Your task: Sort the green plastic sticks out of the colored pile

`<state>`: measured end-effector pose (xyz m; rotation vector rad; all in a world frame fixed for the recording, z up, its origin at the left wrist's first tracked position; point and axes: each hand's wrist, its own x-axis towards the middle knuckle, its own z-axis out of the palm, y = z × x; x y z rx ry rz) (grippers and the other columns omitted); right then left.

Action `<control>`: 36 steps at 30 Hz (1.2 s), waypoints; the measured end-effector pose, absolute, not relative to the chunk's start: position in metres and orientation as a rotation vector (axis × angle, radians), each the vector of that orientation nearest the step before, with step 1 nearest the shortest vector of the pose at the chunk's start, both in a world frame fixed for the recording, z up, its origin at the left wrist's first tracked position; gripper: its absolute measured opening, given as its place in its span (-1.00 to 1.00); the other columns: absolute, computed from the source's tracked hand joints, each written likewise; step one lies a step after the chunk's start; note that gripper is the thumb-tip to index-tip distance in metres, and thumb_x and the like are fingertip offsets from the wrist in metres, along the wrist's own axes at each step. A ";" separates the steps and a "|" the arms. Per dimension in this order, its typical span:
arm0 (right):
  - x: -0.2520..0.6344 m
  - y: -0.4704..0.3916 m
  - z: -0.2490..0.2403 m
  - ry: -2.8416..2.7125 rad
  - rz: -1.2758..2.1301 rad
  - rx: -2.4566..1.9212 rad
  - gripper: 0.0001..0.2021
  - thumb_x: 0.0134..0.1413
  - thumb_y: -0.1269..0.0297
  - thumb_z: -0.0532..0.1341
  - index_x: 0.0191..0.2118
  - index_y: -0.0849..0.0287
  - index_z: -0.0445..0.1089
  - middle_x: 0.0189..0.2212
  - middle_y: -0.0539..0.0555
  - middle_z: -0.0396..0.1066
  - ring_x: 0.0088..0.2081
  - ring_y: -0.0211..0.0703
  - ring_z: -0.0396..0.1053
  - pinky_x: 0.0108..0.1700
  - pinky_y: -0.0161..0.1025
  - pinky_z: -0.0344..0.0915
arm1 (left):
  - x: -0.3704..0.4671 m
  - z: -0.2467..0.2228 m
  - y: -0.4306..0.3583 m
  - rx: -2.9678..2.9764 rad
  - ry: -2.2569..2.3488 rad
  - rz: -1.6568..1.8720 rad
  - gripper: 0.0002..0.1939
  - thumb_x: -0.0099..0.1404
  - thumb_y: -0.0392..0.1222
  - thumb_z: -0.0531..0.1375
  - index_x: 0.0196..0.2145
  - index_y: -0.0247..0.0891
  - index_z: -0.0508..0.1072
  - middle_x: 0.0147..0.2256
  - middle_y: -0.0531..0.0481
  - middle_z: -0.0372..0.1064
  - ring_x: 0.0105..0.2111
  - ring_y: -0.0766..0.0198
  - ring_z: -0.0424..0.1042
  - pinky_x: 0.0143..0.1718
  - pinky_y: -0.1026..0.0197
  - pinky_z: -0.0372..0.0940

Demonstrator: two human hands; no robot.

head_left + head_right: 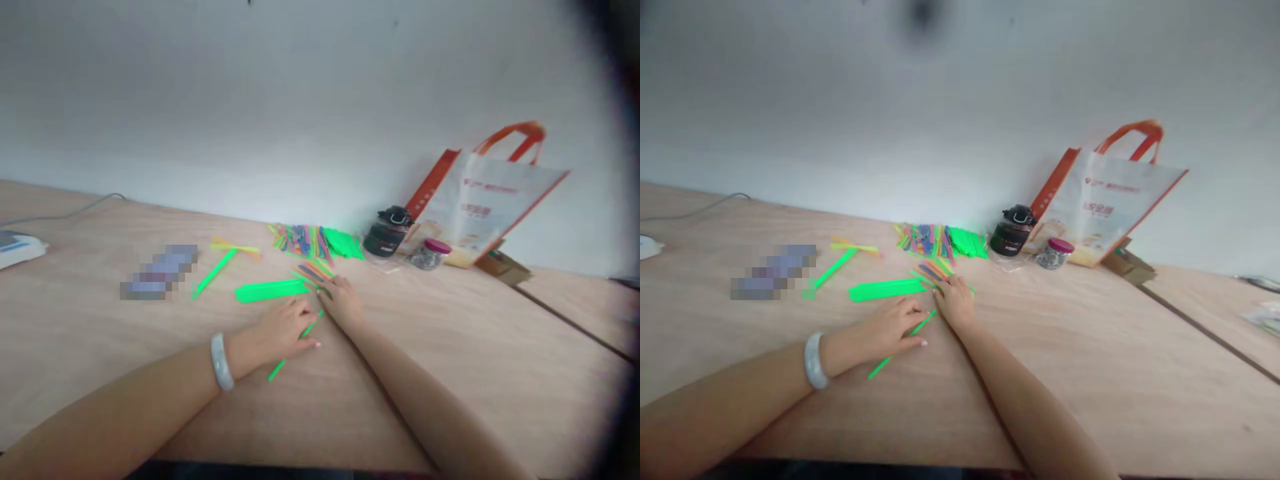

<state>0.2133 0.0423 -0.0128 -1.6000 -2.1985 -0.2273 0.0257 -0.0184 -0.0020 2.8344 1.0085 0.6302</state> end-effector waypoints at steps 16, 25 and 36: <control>0.212 0.039 -0.009 -2.131 -0.213 -1.649 -0.82 0.05 0.44 0.06 -0.32 0.16 0.41 -0.29 0.16 0.39 -0.17 -0.04 0.30 -0.12 -0.17 0.20 | 0.016 -0.010 -0.007 2.698 1.369 0.707 -0.76 0.29 -0.32 0.02 -0.11 -0.24 0.37 -0.21 -0.07 0.33 -0.16 0.16 0.31 -0.10 0.09 0.25; 0.200 0.032 -0.012 -1.745 0.657 -1.292 -0.78 0.04 0.23 0.07 -0.26 0.16 0.39 -0.46 0.01 0.39 -0.43 -0.19 0.29 -0.39 -0.26 0.22 | 0.005 -0.010 0.006 2.590 1.432 0.766 -0.64 0.35 -0.26 -0.05 0.05 -0.14 0.32 -0.20 -0.08 0.31 -0.25 0.22 0.37 -0.21 0.20 0.31; 0.187 0.025 -0.013 -1.435 1.254 -1.055 -0.71 -0.09 0.05 0.23 -0.33 0.18 0.42 -0.62 -0.02 0.31 -0.57 -0.26 0.26 -0.48 -0.26 0.23 | 0.004 -0.013 0.009 2.588 1.347 0.852 -0.64 0.33 -0.32 -0.03 0.03 -0.17 0.34 -0.20 -0.06 0.30 -0.24 0.26 0.35 -0.19 0.23 0.29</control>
